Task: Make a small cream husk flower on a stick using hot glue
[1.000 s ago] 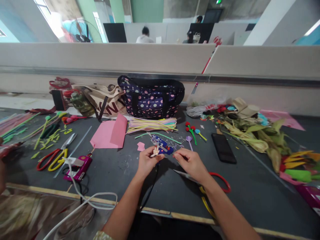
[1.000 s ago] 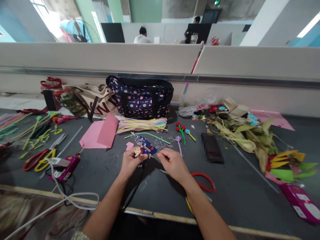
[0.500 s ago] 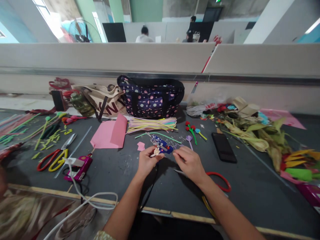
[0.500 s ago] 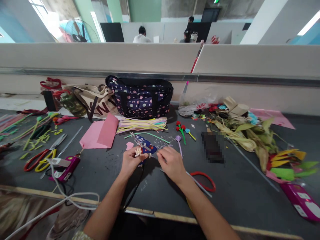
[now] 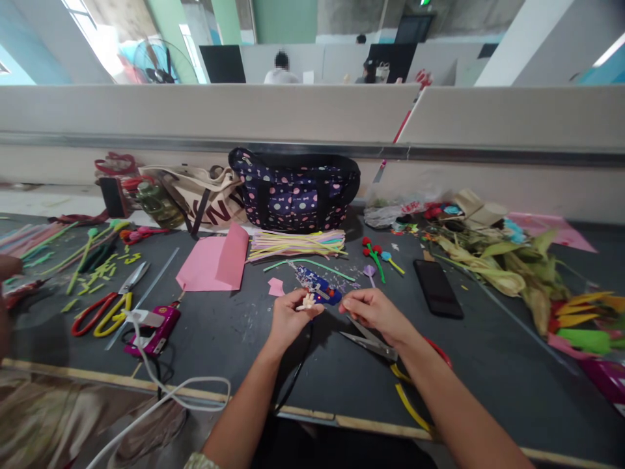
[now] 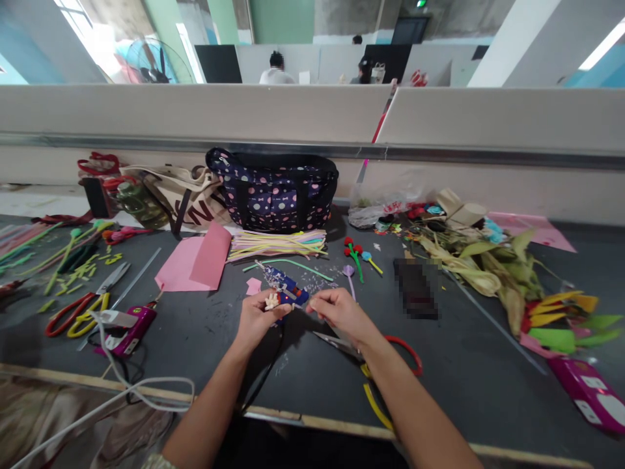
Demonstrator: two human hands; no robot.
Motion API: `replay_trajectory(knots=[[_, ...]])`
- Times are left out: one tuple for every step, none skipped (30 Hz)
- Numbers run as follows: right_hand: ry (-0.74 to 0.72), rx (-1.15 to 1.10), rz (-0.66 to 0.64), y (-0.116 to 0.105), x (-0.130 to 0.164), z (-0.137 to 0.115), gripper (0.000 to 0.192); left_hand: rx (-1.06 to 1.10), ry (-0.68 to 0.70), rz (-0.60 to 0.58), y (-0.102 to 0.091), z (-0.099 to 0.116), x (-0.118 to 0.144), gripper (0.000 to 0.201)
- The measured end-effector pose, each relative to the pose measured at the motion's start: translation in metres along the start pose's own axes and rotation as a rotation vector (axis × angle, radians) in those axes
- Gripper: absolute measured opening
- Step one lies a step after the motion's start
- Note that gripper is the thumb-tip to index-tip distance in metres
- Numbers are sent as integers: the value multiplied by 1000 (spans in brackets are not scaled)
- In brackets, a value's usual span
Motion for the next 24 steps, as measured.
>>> replay_trajectory(knots=[[0,-4,5,1,0,1,35,2,-2,0,0,0,0,29],[-28,21,20,1,0,0,34,4,-5,4,0,0,0,30],[-79,70,41,2,1,0,33,5,-10,8,-1,1,0,30],[-143,137,64,2,2,-2,31,4,-16,13,-1,1,0,30],[-206,216,81,2,3,-4,30,2,-21,19,-1,2,0,30],[-260,300,91,2,4,-6,29,-2,-25,24,-1,3,0,30],[-305,385,98,2,6,-8,30,-7,-28,30,-1,4,1,31],[-340,468,105,2,7,-10,30,-11,-28,38,-1,4,1,30],[-367,549,114,2,8,-12,31,-11,-27,46,-1,5,1,29],[-392,625,129,3,9,-13,31,-7,-26,51,-1,5,1,28],[-429,695,163,4,12,-14,29,3,-28,54,0,4,0,27],[-478,756,225,6,16,-15,27,17,-33,57,1,3,0,26],[-539,805,311,9,21,-15,24,35,-42,61,2,2,0,26],[-612,835,411,14,28,-14,22,58,-53,74,3,0,0,26],[-682,845,515,20,36,-12,22,82,-66,95,4,-1,0,27],[-744,828,585,27,44,-9,20,107,-77,125,5,-2,0,29],[-794,784,585,35,50,-4,16,132,-82,156,7,-3,1,31],[-804,725,508,43,54,2,12,150,-85,172,8,-3,2,33],[-732,662,440,50,55,9,12,162,-87,180,10,-2,3,35],[-654,589,419,54,55,15,14,168,-88,164,12,0,4,34],[-569,504,397,57,52,21,19,175,-88,160,14,1,6,34],[-487,402,389,59,47,26,24,182,-85,161,15,3,8,34],[-421,286,379,59,41,30,30,196,-79,167,17,4,10,35],[-368,161,360,60,34,33,34,212,-82,156,18,5,11,32]])
Point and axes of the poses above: each hand's wrist, its own x-axis away from the middle knuckle, its own y-axis out of the palm, z = x × y, the point moved 2 cm from there along -x, towards the middle knuckle, and after that the axes turned 10 degrees about -x, right-handed, at the moved point
